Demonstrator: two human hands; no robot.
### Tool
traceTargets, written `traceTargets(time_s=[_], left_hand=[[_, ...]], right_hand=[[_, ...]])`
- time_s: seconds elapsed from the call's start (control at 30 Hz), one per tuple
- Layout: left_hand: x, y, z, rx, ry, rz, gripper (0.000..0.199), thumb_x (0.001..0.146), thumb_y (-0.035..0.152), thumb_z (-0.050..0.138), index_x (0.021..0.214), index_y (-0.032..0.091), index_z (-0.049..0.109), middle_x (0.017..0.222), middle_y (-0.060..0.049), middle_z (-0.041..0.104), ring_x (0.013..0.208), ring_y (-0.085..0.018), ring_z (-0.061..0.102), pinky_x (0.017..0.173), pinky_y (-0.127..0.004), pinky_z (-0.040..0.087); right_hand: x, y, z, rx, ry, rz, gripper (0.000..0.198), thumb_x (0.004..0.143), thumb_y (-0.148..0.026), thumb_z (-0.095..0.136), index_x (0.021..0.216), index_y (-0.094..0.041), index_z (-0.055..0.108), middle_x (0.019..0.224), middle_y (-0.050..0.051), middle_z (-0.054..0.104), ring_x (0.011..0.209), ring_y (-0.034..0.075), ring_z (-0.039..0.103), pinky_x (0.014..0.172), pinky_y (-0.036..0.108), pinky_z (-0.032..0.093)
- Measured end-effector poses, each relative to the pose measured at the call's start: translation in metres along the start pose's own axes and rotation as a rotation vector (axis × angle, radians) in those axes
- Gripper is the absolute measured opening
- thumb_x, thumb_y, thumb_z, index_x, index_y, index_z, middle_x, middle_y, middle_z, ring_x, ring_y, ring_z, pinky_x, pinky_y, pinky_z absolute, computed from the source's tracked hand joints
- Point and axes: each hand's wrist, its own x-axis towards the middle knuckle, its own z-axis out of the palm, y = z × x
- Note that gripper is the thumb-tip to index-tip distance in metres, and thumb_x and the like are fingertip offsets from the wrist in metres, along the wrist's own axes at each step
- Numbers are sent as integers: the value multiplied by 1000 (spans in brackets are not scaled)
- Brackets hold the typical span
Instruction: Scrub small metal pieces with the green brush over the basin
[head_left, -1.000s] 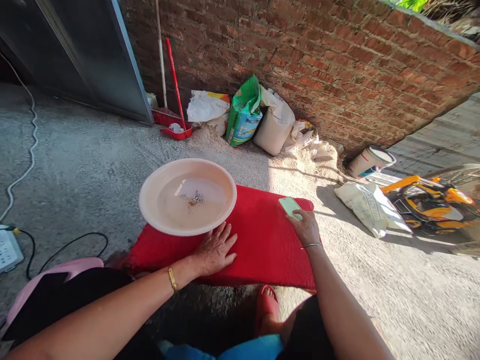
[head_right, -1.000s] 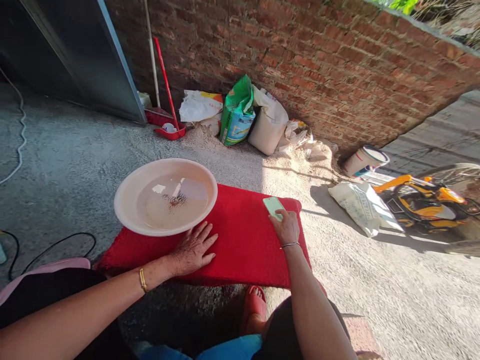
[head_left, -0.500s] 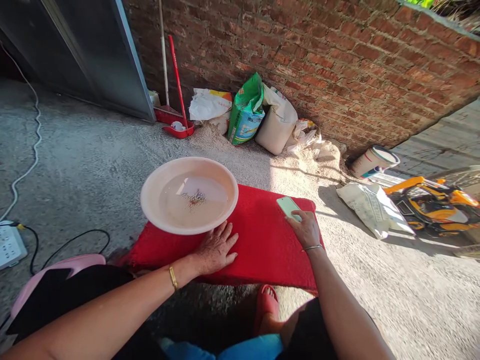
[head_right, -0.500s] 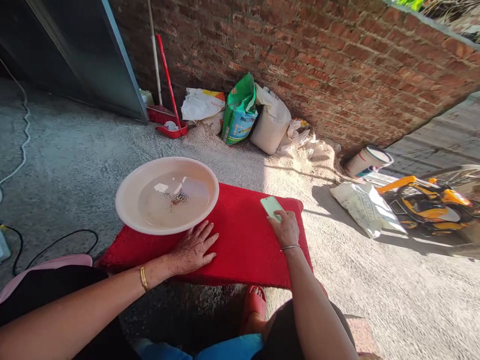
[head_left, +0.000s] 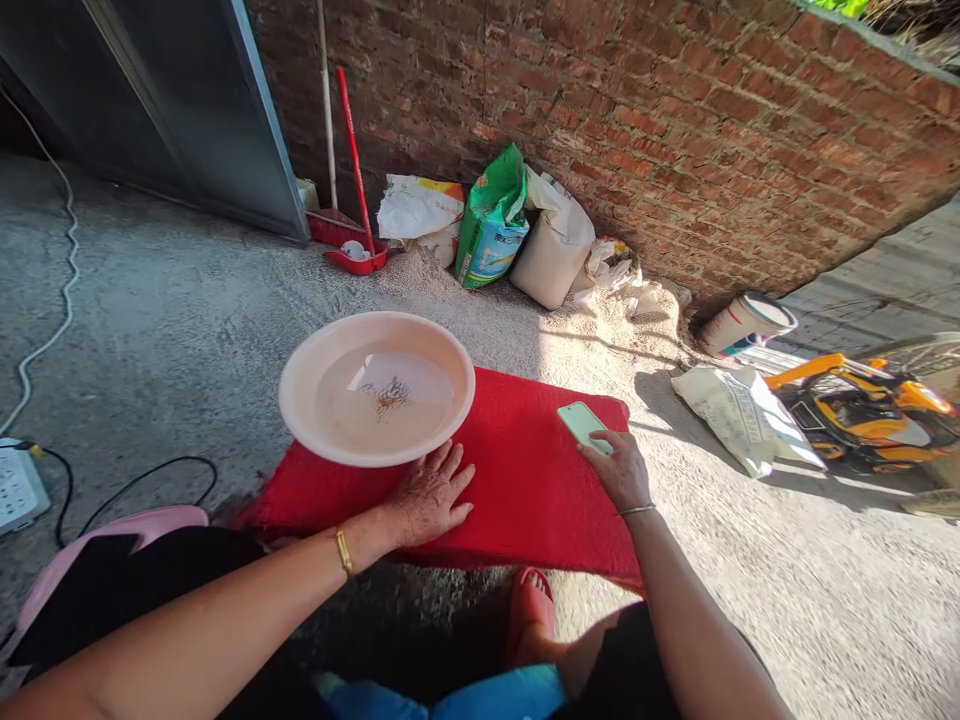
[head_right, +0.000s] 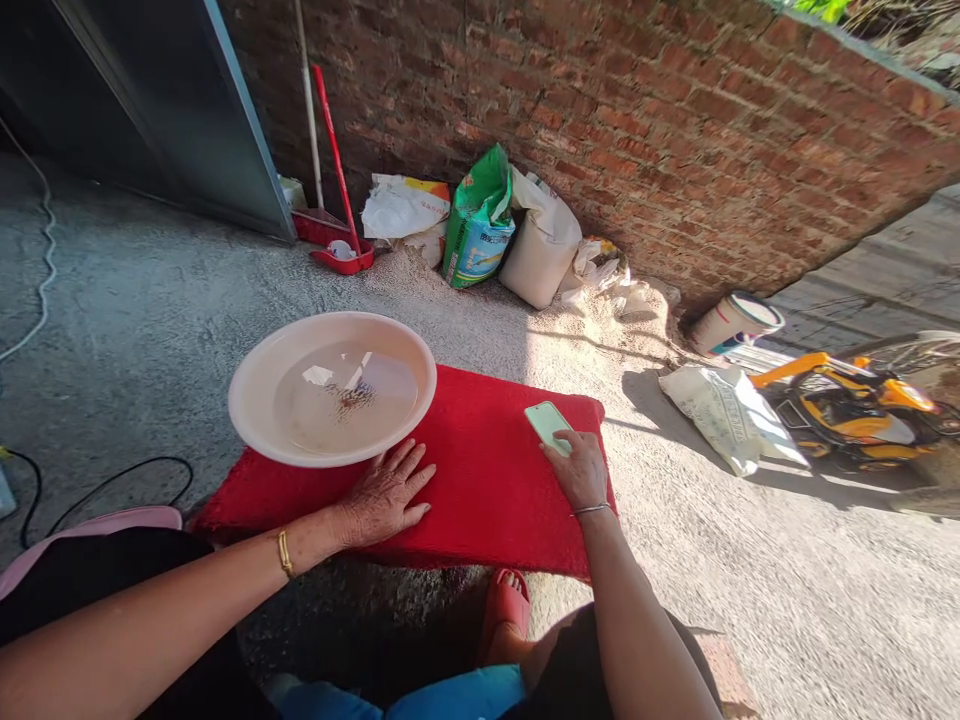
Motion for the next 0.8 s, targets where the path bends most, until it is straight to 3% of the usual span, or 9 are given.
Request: traceTargets(time_s=[0.1, 0.37, 0.53, 0.6, 0.8], left_hand=[[0, 0, -2, 13, -15, -2, 53, 84, 48, 48, 130, 20, 50, 143, -17, 38, 135, -34, 28, 105, -53, 25], [0, 0, 0, 20, -4, 4, 53, 84, 49, 48, 129, 21, 50, 142, -16, 40, 134, -34, 28, 105, -53, 25], [-1, -2, 3, 8, 8, 16, 54, 84, 48, 48, 130, 20, 50, 142, -17, 40, 134, -34, 28, 106, -54, 24], [-1, -2, 2, 6, 1, 12, 54, 84, 49, 48, 130, 20, 50, 142, -17, 40, 134, -34, 29, 105, -54, 25], [0, -1, 3, 13, 6, 10, 53, 85, 49, 47, 130, 21, 50, 143, -15, 40, 135, -34, 28, 106, -53, 23]], right_hand=[[-3, 1, 3, -13, -63, -36, 37, 70, -52, 61, 95, -25, 66, 96, 5, 52, 83, 19, 54, 71, 32, 45], [14, 31, -20, -157, 62, 212, 39, 67, -52, 64, 96, -25, 68, 97, 7, 51, 88, 23, 54, 77, 37, 43], [4, 13, -9, -81, -11, 31, 36, 69, -49, 63, 96, -25, 66, 97, 5, 52, 88, 21, 54, 76, 33, 44], [4, 12, -8, -112, -47, 20, 34, 71, -48, 62, 96, -26, 66, 98, 5, 52, 87, 20, 54, 74, 32, 44], [13, 33, -27, -288, 16, 247, 37, 70, -49, 64, 98, -25, 67, 96, 8, 52, 88, 25, 54, 74, 36, 43]])
